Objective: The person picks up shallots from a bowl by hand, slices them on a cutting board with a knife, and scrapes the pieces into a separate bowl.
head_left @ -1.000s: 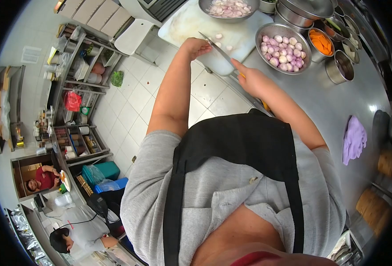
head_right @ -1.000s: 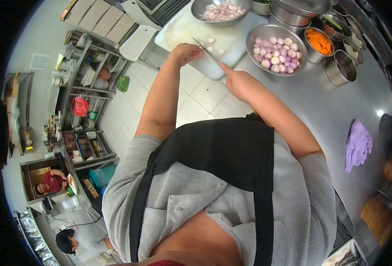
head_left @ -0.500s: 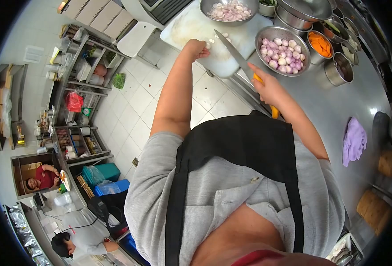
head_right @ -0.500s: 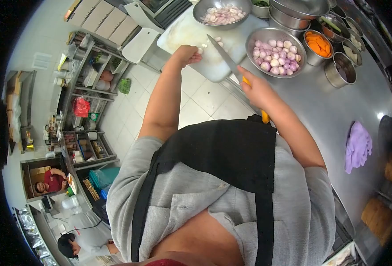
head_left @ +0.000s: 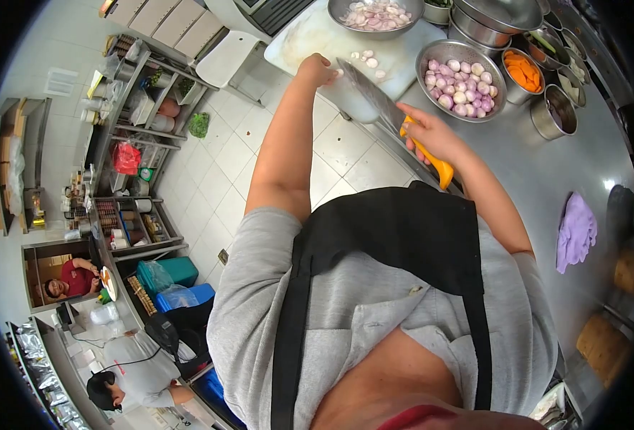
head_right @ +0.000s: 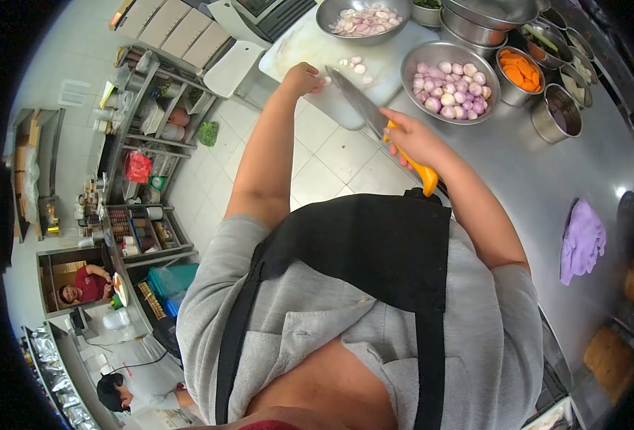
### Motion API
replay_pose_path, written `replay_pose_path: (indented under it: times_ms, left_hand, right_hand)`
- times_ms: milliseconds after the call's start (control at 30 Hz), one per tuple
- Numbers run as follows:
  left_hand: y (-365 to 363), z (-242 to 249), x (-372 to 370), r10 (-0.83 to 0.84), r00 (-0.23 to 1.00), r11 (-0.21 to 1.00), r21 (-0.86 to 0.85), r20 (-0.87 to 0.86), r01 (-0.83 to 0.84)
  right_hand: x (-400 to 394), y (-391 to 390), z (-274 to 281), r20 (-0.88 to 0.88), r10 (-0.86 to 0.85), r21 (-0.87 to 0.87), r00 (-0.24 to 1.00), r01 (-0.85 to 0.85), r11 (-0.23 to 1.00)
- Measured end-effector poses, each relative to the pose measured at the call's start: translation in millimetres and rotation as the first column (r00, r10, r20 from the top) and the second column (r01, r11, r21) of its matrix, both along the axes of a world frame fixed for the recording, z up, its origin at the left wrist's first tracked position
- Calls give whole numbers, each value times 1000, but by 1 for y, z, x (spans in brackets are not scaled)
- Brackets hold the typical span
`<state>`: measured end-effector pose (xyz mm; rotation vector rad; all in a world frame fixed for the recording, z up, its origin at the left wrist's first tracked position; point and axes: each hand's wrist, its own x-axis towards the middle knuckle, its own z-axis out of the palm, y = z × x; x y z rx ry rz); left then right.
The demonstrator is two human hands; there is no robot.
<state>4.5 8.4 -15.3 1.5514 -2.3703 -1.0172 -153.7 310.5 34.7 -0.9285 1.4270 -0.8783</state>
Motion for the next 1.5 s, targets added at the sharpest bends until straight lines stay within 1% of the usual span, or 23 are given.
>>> replay_pose_path:
  times_ms: [33, 100, 133, 200, 233, 300, 333, 400, 500, 633, 700, 733, 800, 900, 1000, 1133, 1200, 1267, 1333, 1400, 1433, 1467, 1500]
  left_hand:
    - [3, -2, -2, 1, 1000, 1000, 1, 0, -1]
    - [7, -5, -3, -60, 992, 975, -205, 110, 82]
    - [7, -8, -2, -58, 992, 976, -204, 113, 80]
    - [11, -11, -1, -123, 988, 952, -270, 88, 142]
    - [12, -9, -1, -126, 988, 952, -269, 90, 146]
    - [13, 0, 2, -105, 994, 991, -91, -19, 103]
    - [16, 12, 3, -106, 994, 991, -88, -17, 104]
    - [22, 31, 5, -54, 997, 998, 40, 62, 51]
    - [16, 21, 2, -15, 998, 995, 95, 68, 8]
    - [5, 10, 2, -68, 997, 991, 121, 46, 62]
    - [2, 12, 0, -84, 983, 994, 78, 166, 72]
    - [1, 13, 0, -84, 983, 994, 81, 165, 71]
    - [-2, 15, 1, -148, 959, 988, 79, 242, 132]
    - [-10, 7, 2, -191, 958, 979, 114, 215, 169]
    - [-11, 7, 1, -215, 946, 975, 103, 242, 195]
    - [-4, 13, 1, -189, 941, 981, 105, 281, 165]
    - [-3, 6, 2, -112, 971, 992, 80, 213, 97]
    - [-6, 2, 3, -124, 969, 990, 95, 215, 106]
    - [-6, 13, 0, -134, 968, 988, 98, 211, 116]
    - [-2, 21, -2, -188, 922, 980, 123, 338, 155]
    - [-9, 9, -1, -188, 924, 980, 126, 334, 155]
    - [-21, -9, 2, -115, 970, 981, 181, 213, 76]
    - [-21, -10, 3, -28, 995, 970, 243, 94, 4]
  right_hand:
    - [-1, -1, -1, 0, 1, 1, 1000, -1, 1000]
    - [-4, -3, -2, 20, -47, -22, 999, 48, 999]
    - [-4, -3, -3, 23, -45, -22, 999, 46, 999]
    - [-5, 2, -6, 58, -66, -11, 996, 66, 998]
    - [-6, 5, -8, 60, -69, -10, 996, 69, 998]
    - [-7, 12, -15, 156, -109, 22, 982, 107, 994]
    - [-8, 15, -16, 159, -110, 25, 981, 107, 994]
    - [-7, 20, -17, 241, -130, 47, 962, 122, 991]
    - [-6, 21, -19, 247, -121, 56, 961, 110, 992]
    - [-4, 22, -25, 260, -98, 67, 961, 83, 994]
    - [-3, 22, -25, 224, -81, 44, 971, 73, 996]
    - [-4, 21, -25, 224, -81, 47, 971, 73, 996]
    - [-4, 20, -24, 186, -67, 69, 980, 55, 996]
    - [-4, 18, -22, 186, -61, 97, 981, 43, 994]
    - [4, 9, -14, 154, -34, 84, 988, 21, 996]
    - [10, -3, -24, 191, -37, 108, 981, 17, 994]
    - [10, -2, -20, 169, -43, 107, 985, 25, 994]
    - [3, 5, -20, 167, -38, 105, 985, 20, 994]
    - [-7, 8, -20, 157, -31, 92, 987, 17, 996]
    - [-11, 14, -24, 155, -83, 104, 984, 67, 992]
    - [-9, 13, -24, 151, -82, 106, 985, 67, 992]
    - [-6, 9, -23, 132, -77, 96, 988, 64, 993]
    - [-2, 6, -22, 114, -70, 84, 991, 61, 995]
